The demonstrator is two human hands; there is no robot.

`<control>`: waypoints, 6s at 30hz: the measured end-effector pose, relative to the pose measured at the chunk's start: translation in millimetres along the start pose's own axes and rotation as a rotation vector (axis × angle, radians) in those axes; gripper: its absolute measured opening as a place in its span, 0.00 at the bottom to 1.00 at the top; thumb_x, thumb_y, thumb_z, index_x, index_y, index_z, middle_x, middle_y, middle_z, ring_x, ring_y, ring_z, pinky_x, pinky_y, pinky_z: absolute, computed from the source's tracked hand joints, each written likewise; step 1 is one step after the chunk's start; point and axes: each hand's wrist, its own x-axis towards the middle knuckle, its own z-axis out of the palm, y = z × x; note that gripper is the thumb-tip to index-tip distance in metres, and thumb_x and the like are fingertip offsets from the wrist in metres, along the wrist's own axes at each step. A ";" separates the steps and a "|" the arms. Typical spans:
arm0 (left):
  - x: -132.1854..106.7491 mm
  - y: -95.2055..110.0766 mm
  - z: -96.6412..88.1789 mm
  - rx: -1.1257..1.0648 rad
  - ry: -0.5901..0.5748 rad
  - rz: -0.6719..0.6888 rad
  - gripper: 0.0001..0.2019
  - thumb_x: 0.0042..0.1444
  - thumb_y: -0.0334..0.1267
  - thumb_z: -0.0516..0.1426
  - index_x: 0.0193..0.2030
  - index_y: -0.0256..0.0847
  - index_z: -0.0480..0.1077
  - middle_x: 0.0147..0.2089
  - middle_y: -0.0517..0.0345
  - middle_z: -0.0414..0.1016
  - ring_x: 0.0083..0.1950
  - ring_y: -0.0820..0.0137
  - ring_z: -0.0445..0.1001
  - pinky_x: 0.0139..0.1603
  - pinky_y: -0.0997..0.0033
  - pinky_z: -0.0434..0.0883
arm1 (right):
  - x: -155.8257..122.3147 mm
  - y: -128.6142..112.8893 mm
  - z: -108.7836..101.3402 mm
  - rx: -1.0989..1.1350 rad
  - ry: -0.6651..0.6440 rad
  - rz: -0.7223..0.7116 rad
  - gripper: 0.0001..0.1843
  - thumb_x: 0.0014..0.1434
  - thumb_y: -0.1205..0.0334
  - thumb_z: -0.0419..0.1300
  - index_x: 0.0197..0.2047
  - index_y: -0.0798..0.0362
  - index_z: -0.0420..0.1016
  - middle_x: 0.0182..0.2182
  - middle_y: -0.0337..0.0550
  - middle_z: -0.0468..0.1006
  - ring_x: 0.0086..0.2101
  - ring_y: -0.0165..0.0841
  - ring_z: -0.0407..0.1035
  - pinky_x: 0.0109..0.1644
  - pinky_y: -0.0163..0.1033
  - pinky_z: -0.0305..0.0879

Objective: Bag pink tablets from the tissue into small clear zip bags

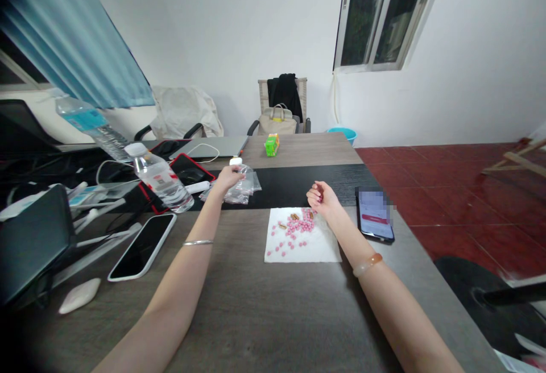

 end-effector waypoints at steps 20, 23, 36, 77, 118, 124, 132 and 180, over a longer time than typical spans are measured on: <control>-48.9 32.0 40.1 0.502 -0.001 0.236 0.24 0.62 0.38 0.45 0.63 0.30 0.56 0.69 0.33 0.49 0.70 0.52 0.47 0.65 0.48 0.47 | -35.6 20.1 39.4 -0.890 0.176 -0.521 0.25 0.51 0.51 0.60 0.14 0.50 0.49 0.12 0.29 0.48 0.16 0.22 0.42 0.20 0.34 0.36; -78.7 37.6 59.3 0.389 -0.178 0.433 0.22 0.63 0.42 0.45 0.62 0.38 0.58 0.69 0.40 0.51 0.70 0.56 0.48 0.67 0.49 0.44 | -56.5 25.3 34.4 -1.070 0.179 -0.570 0.25 0.52 0.53 0.60 0.13 0.52 0.53 0.12 0.31 0.51 0.18 0.24 0.45 0.24 0.35 0.38; -126.5 -1.9 84.0 0.217 -0.457 0.385 0.28 0.64 0.49 0.37 0.67 0.39 0.51 0.70 0.50 0.51 0.71 0.66 0.46 0.69 0.57 0.40 | -71.4 53.3 6.1 -1.949 0.431 -0.693 0.17 0.64 0.57 0.48 0.23 0.50 0.59 0.20 0.41 0.67 0.22 0.32 0.59 0.28 0.37 0.41; -116.8 -6.9 74.9 -0.831 -0.138 0.036 0.15 0.56 0.45 0.49 0.34 0.36 0.69 0.25 0.56 0.75 0.28 0.70 0.74 0.37 0.70 0.69 | -62.7 13.2 -18.1 -0.397 0.527 -0.635 0.23 0.53 0.55 0.53 0.11 0.50 0.53 0.08 0.32 0.52 0.11 0.22 0.46 0.13 0.31 0.40; -116.4 -6.2 74.2 -0.810 -0.233 0.044 0.12 0.57 0.40 0.50 0.33 0.35 0.71 0.21 0.58 0.73 0.25 0.73 0.70 0.32 0.74 0.65 | -67.5 11.7 -16.9 -0.699 0.448 -0.451 0.25 0.49 0.48 0.58 0.10 0.55 0.64 0.07 0.34 0.55 0.11 0.21 0.47 0.14 0.30 0.39; -117.0 -5.7 73.4 -0.818 -0.237 0.046 0.11 0.55 0.38 0.50 0.32 0.35 0.71 0.21 0.59 0.73 0.24 0.74 0.70 0.32 0.74 0.65 | -67.4 11.8 -18.8 -0.740 0.443 -0.461 0.26 0.51 0.46 0.56 0.11 0.54 0.64 0.07 0.34 0.56 0.10 0.21 0.47 0.13 0.30 0.40; -117.5 -4.7 73.3 -0.813 -0.245 0.040 0.09 0.53 0.37 0.51 0.31 0.35 0.70 0.22 0.58 0.73 0.25 0.73 0.70 0.32 0.74 0.65 | -67.2 12.0 -19.6 -0.751 0.444 -0.452 0.26 0.51 0.47 0.56 0.11 0.54 0.64 0.07 0.34 0.56 0.11 0.21 0.48 0.13 0.30 0.40; -174.9 5.9 15.3 -0.569 -0.701 -0.020 0.09 0.56 0.40 0.51 0.27 0.39 0.62 0.19 0.63 0.60 0.19 0.77 0.57 0.20 0.77 0.54 | -71.6 17.9 -12.0 -0.995 0.424 -0.647 0.25 0.55 0.43 0.54 0.16 0.52 0.65 0.11 0.35 0.58 0.15 0.26 0.51 0.19 0.33 0.45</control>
